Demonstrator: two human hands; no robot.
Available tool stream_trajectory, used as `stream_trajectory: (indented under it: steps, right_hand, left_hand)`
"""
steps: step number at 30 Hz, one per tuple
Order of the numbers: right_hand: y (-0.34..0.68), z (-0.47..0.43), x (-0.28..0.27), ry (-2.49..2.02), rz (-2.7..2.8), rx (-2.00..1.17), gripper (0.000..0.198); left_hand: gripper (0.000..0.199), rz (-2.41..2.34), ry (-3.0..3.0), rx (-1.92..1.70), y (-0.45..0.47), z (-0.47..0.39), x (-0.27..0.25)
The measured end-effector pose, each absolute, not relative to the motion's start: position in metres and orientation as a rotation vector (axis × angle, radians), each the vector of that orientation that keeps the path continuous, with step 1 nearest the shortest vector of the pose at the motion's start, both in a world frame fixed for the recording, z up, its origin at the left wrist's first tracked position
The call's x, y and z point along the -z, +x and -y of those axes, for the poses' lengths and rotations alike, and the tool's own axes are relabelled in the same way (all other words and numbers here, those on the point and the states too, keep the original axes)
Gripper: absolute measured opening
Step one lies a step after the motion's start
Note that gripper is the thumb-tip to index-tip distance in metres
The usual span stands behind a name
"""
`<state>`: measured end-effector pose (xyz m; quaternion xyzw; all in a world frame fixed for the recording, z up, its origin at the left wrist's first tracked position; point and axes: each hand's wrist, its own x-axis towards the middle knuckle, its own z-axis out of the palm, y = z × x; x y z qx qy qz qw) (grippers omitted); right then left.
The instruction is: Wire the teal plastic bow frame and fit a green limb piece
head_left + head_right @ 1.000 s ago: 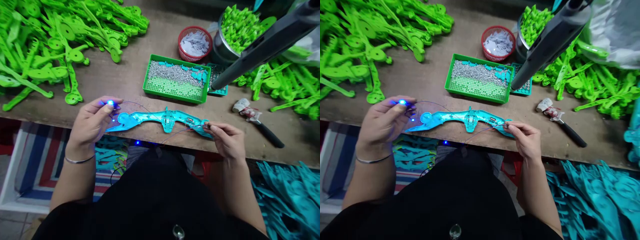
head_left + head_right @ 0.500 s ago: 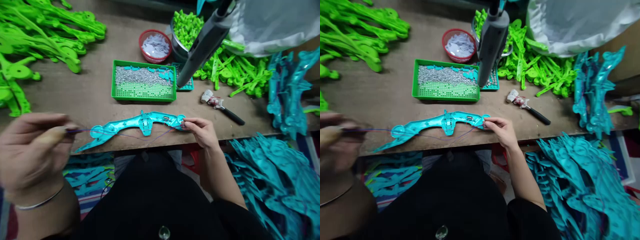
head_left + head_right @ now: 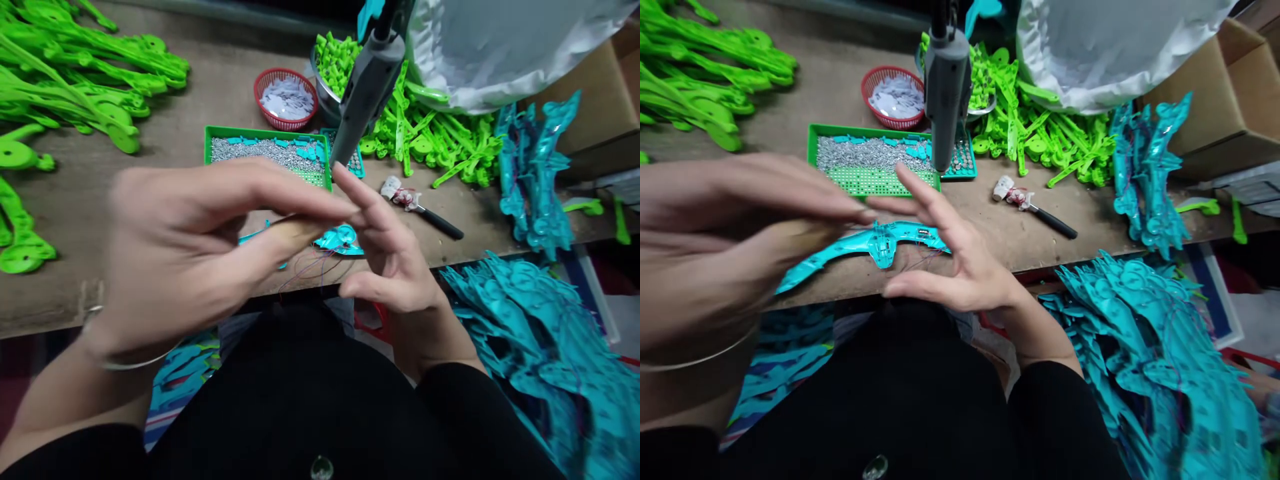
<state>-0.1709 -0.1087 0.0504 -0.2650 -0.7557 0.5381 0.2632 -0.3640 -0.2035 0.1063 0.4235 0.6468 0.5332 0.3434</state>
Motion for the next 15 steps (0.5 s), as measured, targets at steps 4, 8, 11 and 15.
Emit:
stream_trajectory:
  steps: [4,8,11,15]
  right_hand:
    - [-0.181,0.109,-0.072,-0.754,1.859,-1.541,0.037]
    - [-0.158,0.078,-0.077,-0.862,1.609,-1.352,0.024]
    - [-0.133,0.049,-0.075,-0.841,1.461,-1.346,0.022]
    - [-0.108,0.018,-0.064,-0.864,1.412,-1.339,0.028]
  left_hand:
    - [0.027,-1.453,1.508,-1.48,-0.357,0.184,-0.088]
    - [0.038,-1.633,1.282,-1.452,-0.353,0.212,-0.015]
    - [0.048,-1.82,1.521,-0.97,-0.338,0.238,0.043]
    - [0.028,-1.701,1.658,-0.824,-0.328,0.252,0.065]
